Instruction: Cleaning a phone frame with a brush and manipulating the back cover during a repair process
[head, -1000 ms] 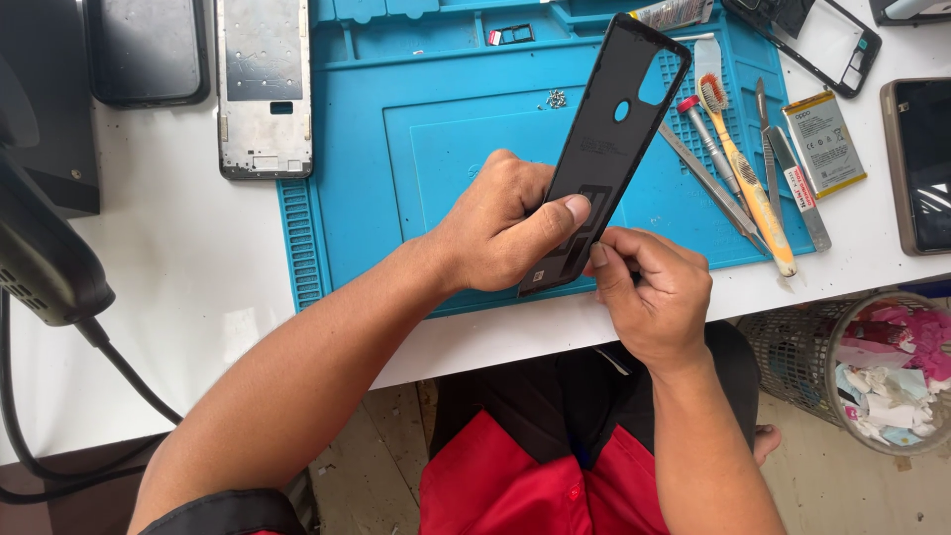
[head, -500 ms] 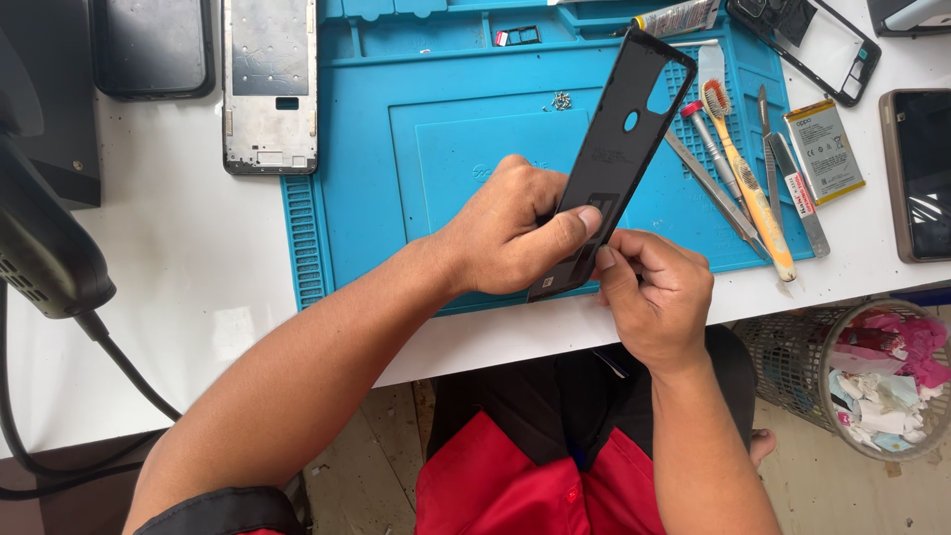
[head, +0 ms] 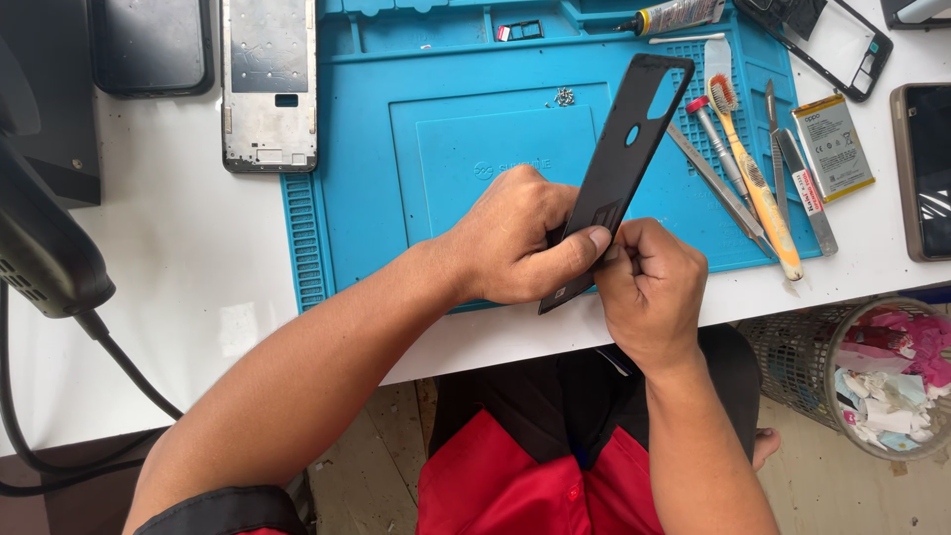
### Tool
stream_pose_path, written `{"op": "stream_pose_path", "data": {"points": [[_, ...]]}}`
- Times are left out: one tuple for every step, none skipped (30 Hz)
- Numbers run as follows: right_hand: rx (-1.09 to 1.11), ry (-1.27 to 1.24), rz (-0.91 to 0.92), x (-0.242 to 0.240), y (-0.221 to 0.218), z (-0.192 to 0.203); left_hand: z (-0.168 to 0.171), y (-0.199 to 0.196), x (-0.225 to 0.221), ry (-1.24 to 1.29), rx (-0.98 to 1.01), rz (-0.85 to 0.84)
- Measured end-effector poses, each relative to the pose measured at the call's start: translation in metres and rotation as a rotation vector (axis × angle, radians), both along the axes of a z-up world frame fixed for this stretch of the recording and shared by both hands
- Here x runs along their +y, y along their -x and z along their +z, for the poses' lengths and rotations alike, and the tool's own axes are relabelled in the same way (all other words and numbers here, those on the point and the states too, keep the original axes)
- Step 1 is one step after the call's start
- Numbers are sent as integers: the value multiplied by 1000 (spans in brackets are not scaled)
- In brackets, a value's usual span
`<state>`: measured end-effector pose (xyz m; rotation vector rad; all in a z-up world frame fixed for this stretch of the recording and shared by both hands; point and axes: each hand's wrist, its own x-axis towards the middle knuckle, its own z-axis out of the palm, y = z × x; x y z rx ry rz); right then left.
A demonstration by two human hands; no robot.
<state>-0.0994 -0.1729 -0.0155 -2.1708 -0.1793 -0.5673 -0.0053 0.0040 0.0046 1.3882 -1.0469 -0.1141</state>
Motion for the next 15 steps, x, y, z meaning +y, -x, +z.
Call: {"op": "stream_pose_path", "data": {"points": [[0,0,0,0,0,0,-1,-1,0,0,0,0],[-2,1,3,0,1,1,-1,-1,0,5,7,6],[-4,3,5,0,2,1,-1,-2,-1,11,13,11],[-5,4,5,0,1,1,-1,-3,-1,12,11,11],[-13,-51,47,0,1,1,-1,-3,0,19,23,11],[-20,-105,88,-1,2,1,-1,-3,-1,26,35,10],[-20,-103,87,-1,3,1,0,-3,0,28,36,9],[-20,-126,98,-1,4,0,2,-3,0,30,38,6],[-21,-148,108,-1,5,0,3,-3,1,31,40,2],[-22,-147,110,-1,5,-1,3,-3,0,32,39,4],[-28,-152,121,-2,6,-1,3,-2,0,36,41,5],[-33,-157,133,-2,6,-1,3,-2,0,39,45,7],[-33,-157,136,-4,5,-3,2,-2,1,39,45,10],[-40,-142,134,-5,6,-5,2,-2,0,38,42,6],[-47,-127,132,-7,6,-8,1,-2,0,37,40,3]]}}
